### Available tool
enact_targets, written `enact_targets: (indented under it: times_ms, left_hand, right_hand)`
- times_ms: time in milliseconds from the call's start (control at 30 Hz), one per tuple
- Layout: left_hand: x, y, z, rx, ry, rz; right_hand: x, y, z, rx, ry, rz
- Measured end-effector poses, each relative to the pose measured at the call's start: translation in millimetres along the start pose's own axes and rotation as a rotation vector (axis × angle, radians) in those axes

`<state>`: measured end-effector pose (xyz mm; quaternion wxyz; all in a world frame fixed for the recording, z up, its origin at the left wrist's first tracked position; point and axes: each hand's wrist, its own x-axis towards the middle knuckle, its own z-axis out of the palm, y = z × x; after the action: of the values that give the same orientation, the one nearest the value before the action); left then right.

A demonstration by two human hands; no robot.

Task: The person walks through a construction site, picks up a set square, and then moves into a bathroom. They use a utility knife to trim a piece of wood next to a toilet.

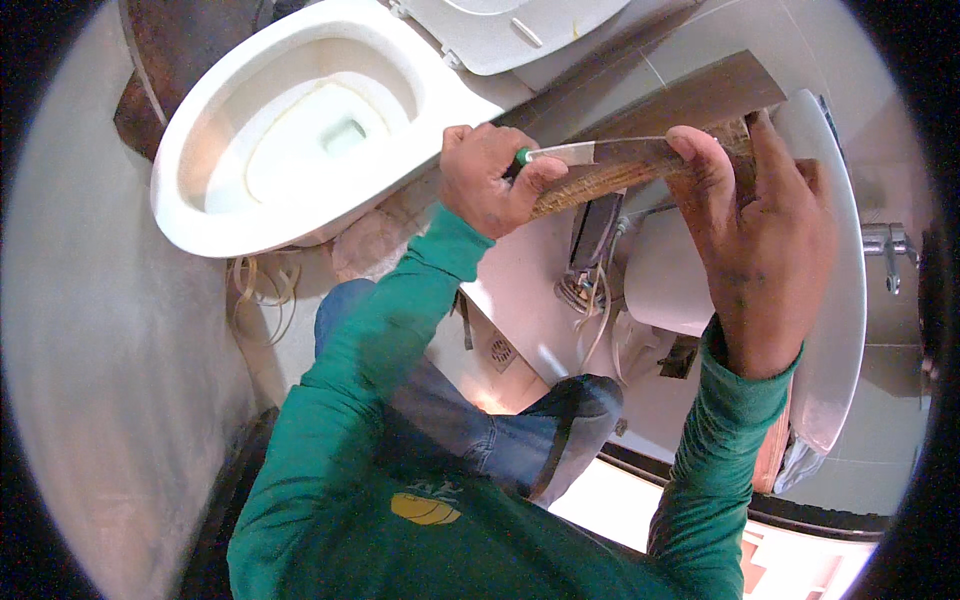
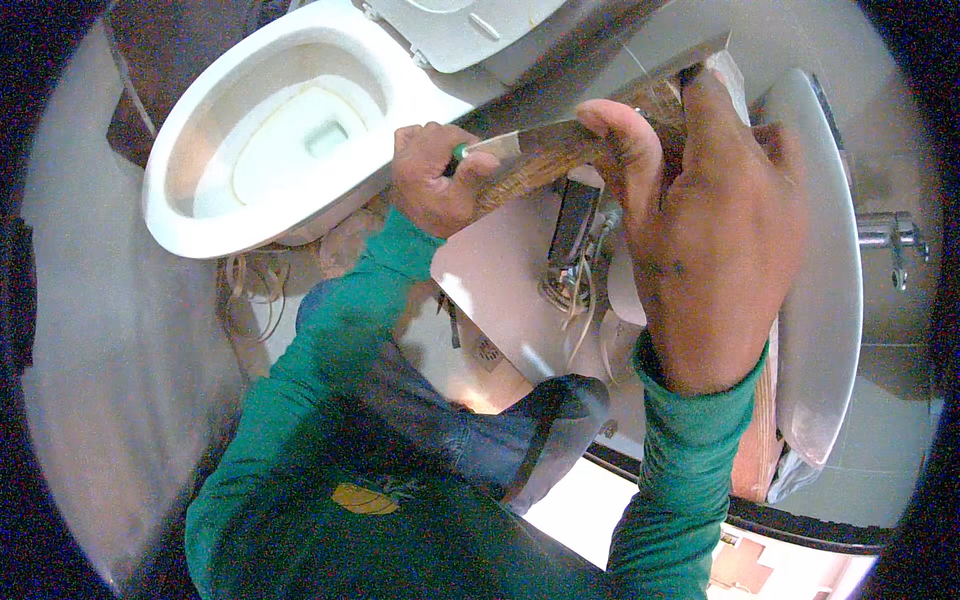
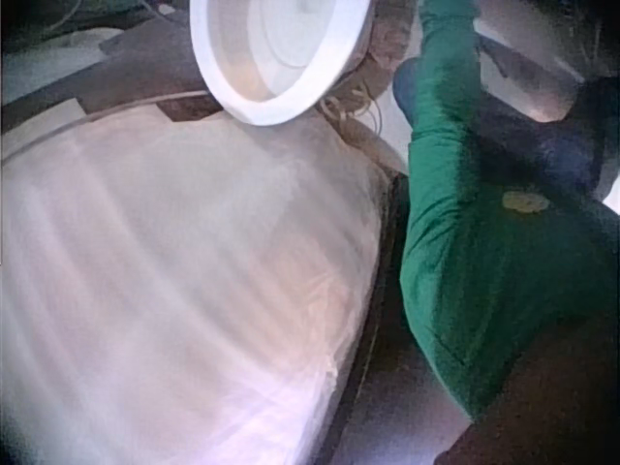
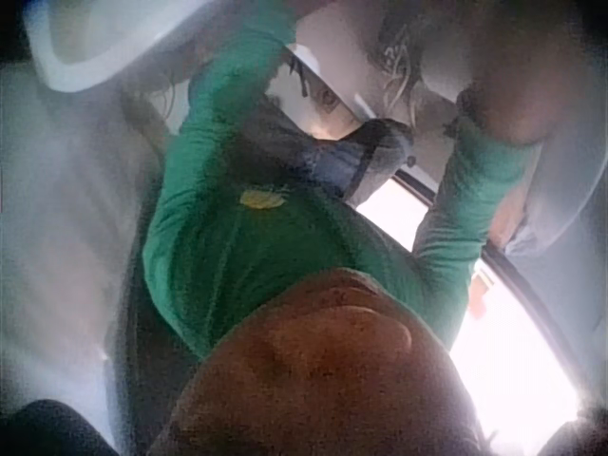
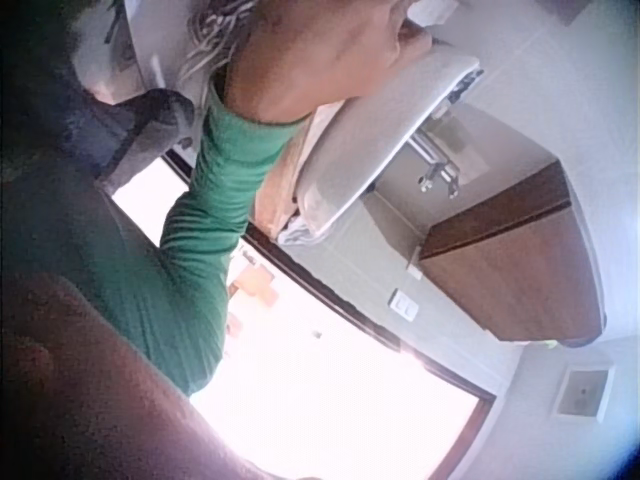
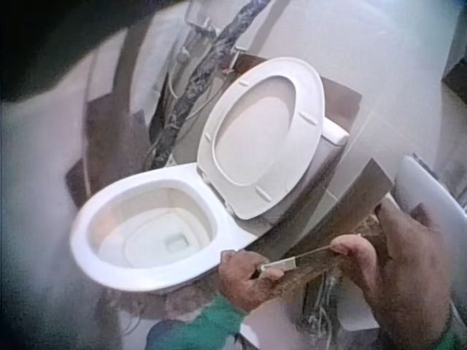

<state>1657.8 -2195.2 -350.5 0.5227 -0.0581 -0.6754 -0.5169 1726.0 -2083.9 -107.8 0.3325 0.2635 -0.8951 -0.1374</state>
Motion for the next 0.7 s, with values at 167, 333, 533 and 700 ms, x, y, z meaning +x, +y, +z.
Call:
enact_targets:
  times_ms: [167, 333, 533, 700]
  left_hand:
    - [4.4, 0.4, -9.9, -0.022, -0.082, 0.026]
    - [21.7, -7.8, -19.9, 0.041, -0.077, 0.131]
    - [25.4, -27.9, -25.6, 0.043, -0.148, 0.154]
    - [24.0, -34.2, -23.0, 0.033, -0.149, 0.172]
  right_hand:
    - [-2.7, 2.2, -3.4, -0.033, -0.020, 0.008]
    - [-6.7, 2.6, 1.8, -0.055, 0.063, -0.006]
    - [-9.9, -6.1, 9.8, -0.029, 0.061, 0.020]
    - [-10.6, -5.0, 15.3, -0.033, 0.102, -0.010]
